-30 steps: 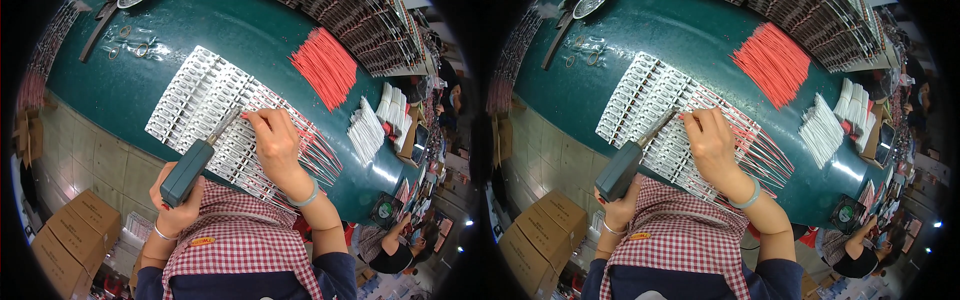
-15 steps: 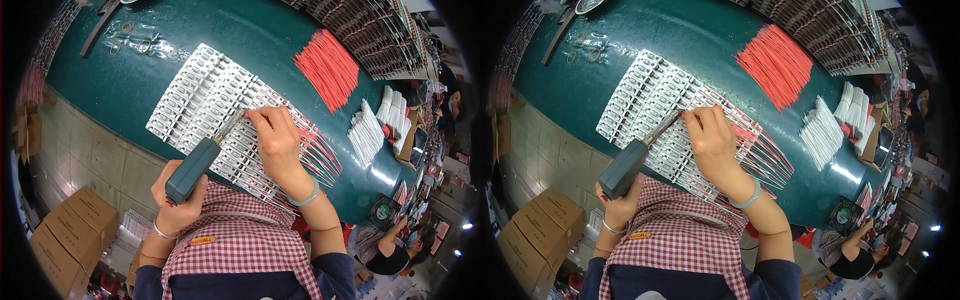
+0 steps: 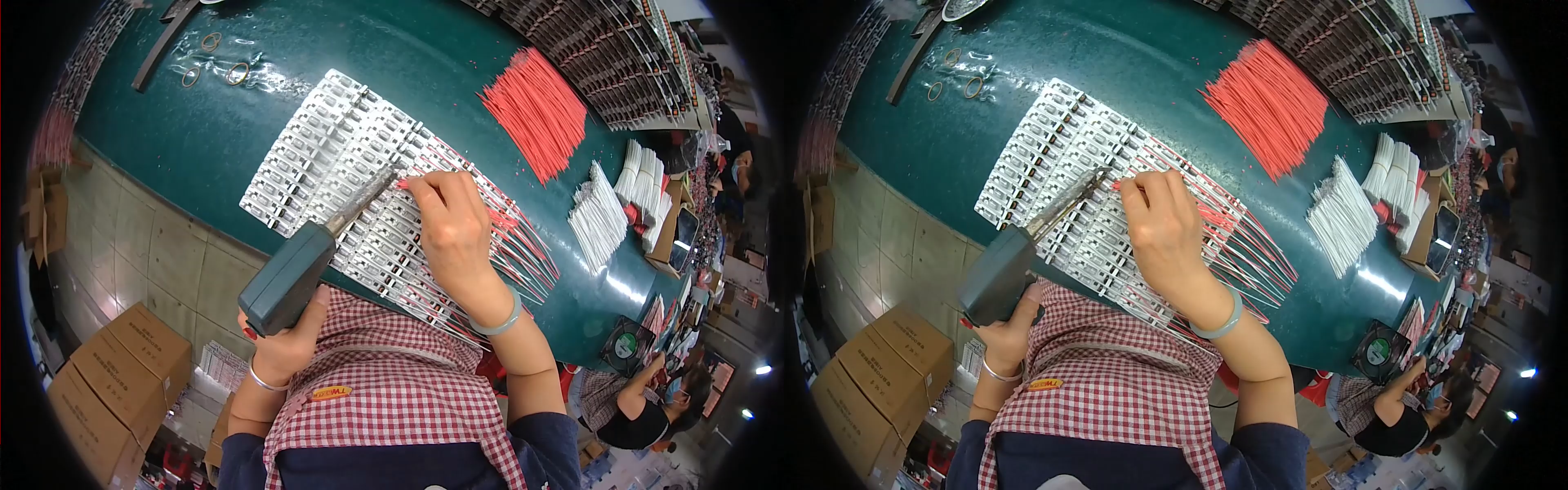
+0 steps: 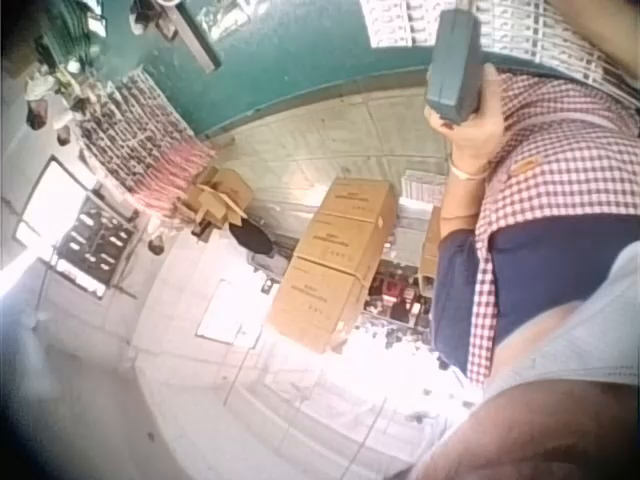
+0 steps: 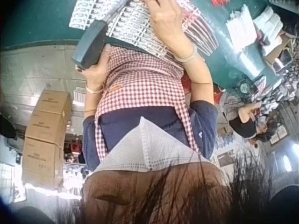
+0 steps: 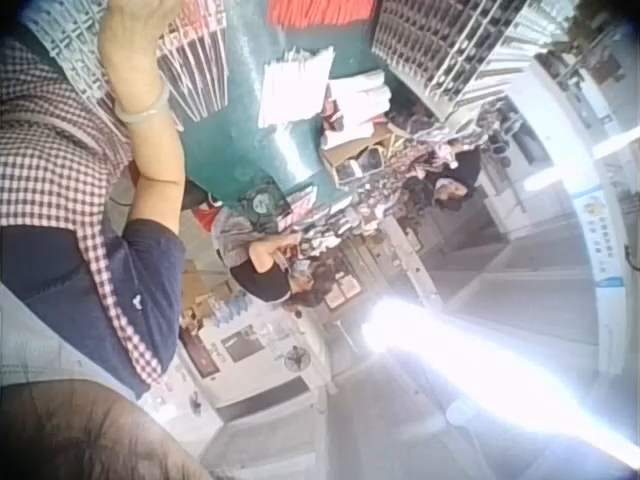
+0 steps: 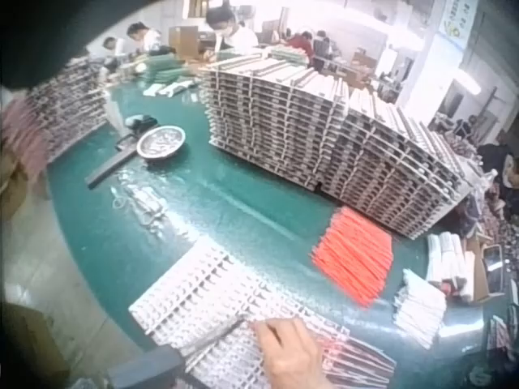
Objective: The person solders wires and electronic components onto a continuous strip of LED modules at an assembly workstation. This is done using a soldering iron.
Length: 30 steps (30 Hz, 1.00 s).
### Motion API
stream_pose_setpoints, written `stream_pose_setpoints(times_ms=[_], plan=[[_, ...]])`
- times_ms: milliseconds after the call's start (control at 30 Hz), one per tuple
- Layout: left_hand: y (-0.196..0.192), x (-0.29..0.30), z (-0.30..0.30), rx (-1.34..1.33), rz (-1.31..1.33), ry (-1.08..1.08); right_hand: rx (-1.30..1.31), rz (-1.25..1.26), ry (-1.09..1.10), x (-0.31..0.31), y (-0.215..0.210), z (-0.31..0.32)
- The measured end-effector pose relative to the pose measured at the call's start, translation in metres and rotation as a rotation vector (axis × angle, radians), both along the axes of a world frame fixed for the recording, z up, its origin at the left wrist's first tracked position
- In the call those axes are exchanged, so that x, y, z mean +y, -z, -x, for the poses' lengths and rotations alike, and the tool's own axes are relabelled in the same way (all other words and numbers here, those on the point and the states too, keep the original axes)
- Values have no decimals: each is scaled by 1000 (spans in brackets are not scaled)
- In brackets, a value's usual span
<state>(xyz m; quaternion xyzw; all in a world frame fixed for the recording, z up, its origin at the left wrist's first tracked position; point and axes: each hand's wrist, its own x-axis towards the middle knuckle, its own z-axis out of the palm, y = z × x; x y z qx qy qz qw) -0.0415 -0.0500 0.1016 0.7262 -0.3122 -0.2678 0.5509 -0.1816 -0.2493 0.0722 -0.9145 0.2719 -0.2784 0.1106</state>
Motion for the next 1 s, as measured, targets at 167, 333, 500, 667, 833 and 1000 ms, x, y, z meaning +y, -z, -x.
stream_pose_setpoints(times_ms=[167,333,500,667,833,1000], plan=[[-2,2,-1,-6,31,1,-9,-6,2,-1,3,1],[-1,8,-2,-85,-28,14,-92,-30,20,10,-7,5],[-3,3,-5,-189,-34,108,-75,-48,13,15,-1,7],[-5,1,-3,-231,-43,137,-48,-14,-23,15,0,6],[-4,-3,-5,-306,-31,186,-18,-13,-29,13,-1,6],[-2,-4,-3,-313,-17,159,3,-11,-26,14,-3,4]])
